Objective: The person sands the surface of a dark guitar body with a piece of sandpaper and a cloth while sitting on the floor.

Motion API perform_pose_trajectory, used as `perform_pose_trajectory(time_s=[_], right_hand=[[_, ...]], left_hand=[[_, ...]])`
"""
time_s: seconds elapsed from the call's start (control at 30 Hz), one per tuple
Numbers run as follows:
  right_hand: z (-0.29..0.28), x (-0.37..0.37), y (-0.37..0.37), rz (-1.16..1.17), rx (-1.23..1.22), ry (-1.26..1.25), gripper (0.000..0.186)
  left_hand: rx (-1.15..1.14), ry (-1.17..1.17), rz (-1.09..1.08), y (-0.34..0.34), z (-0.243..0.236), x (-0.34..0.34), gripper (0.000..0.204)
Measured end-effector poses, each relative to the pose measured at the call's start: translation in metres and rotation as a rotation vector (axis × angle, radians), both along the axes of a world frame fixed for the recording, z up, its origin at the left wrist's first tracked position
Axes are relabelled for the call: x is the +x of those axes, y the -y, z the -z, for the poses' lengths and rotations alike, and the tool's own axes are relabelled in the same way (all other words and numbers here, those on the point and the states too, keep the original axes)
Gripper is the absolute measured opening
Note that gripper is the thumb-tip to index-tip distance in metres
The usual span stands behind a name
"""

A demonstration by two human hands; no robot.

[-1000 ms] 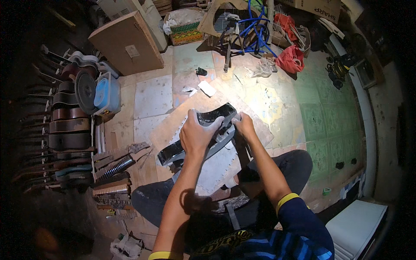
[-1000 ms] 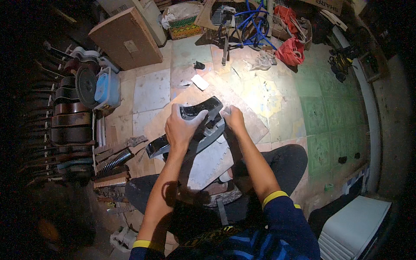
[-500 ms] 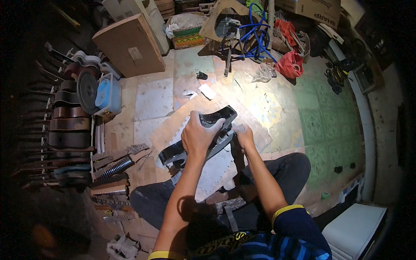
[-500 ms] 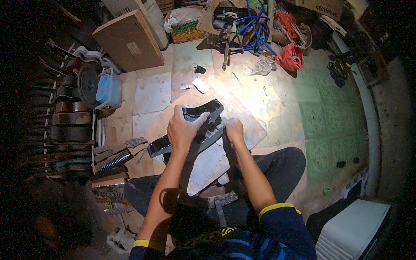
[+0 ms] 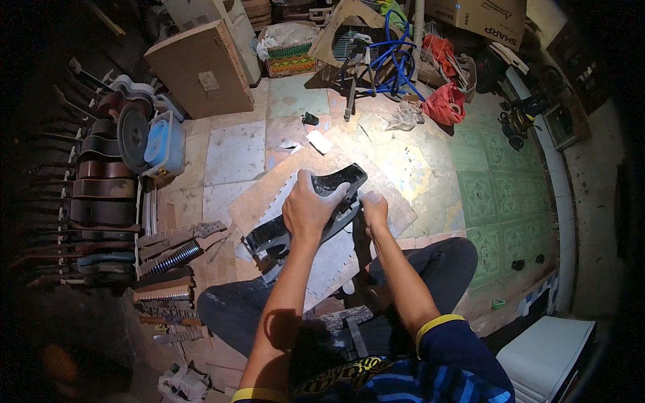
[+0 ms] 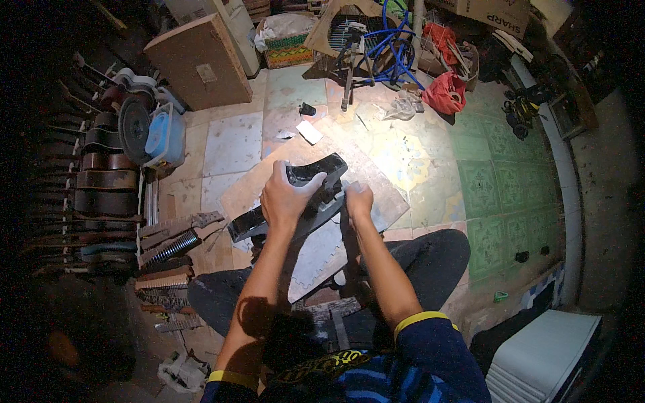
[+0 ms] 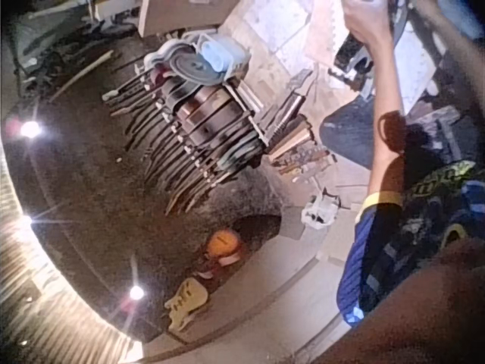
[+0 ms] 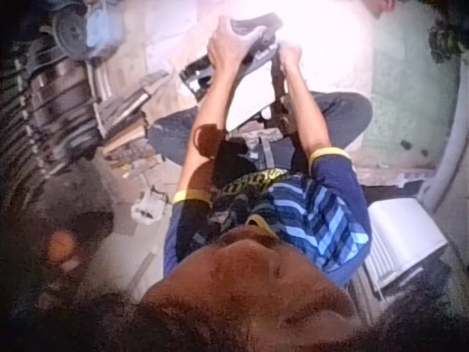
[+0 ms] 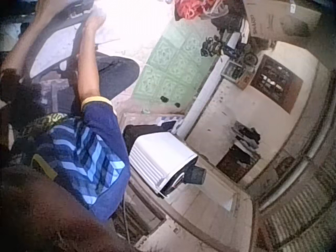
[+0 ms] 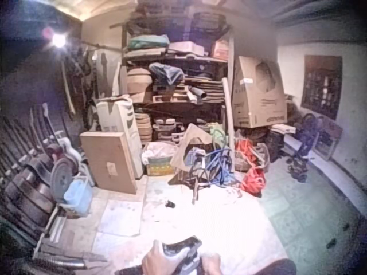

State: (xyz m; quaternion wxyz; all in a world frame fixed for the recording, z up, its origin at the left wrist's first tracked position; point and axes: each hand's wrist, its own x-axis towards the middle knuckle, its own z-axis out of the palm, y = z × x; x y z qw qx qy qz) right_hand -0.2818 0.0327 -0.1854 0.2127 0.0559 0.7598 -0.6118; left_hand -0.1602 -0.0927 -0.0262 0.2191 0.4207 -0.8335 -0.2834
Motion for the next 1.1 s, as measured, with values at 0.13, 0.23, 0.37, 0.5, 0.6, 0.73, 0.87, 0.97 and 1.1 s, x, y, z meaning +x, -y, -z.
perform_pose_trajectory(time_s=[0.13,0.23,0.37,0.5,0.6,0.73,0.87,0.97,1.1], right_hand=[[-0.014,0.008,-0.001,-0.143,0.077,-0.065,0.02],[-0.011,0.016,0.002,-0.138,0.044,-0.043,0.023],[-0.011,0.006,0.003,-0.124,0.054,-0.082,0.026],[0.003,0.008,0.004,-0.128,0.129,-0.163,0.025],[0.009,0.001,0.0,-0.095,0.127,-0.074,0.024],[-0.004,0.017,0.009,-0.14,0.077,-0.185,0.026],[0.007,0.004,0.003,-0.028,0.06,-0.059,0.027],[0.012,0.008,0.0,-0.224,0.199,-0.311,0.029],[0.005,0.009,0.007,-0.081,0.108,-0.195,0.029]], left_hand=[[-0.03,-0.013,-0.013,0.002,0.001,0.003,0.068],[-0.027,-0.008,-0.021,0.003,0.001,0.004,0.068],[-0.002,0.012,-0.023,0.008,-0.003,0.002,0.066],[-0.006,0.001,-0.032,0.01,-0.002,0.0,0.066],[-0.007,0.024,-0.031,0.01,0.001,-0.002,0.066],[0.066,0.066,-0.041,0.015,-0.001,0.001,0.071],[0.034,0.032,-0.035,0.012,-0.001,-0.001,0.069],[0.021,0.048,-0.036,0.014,-0.002,0.0,0.068],[0.016,0.029,-0.04,0.012,-0.002,0.001,0.067]])
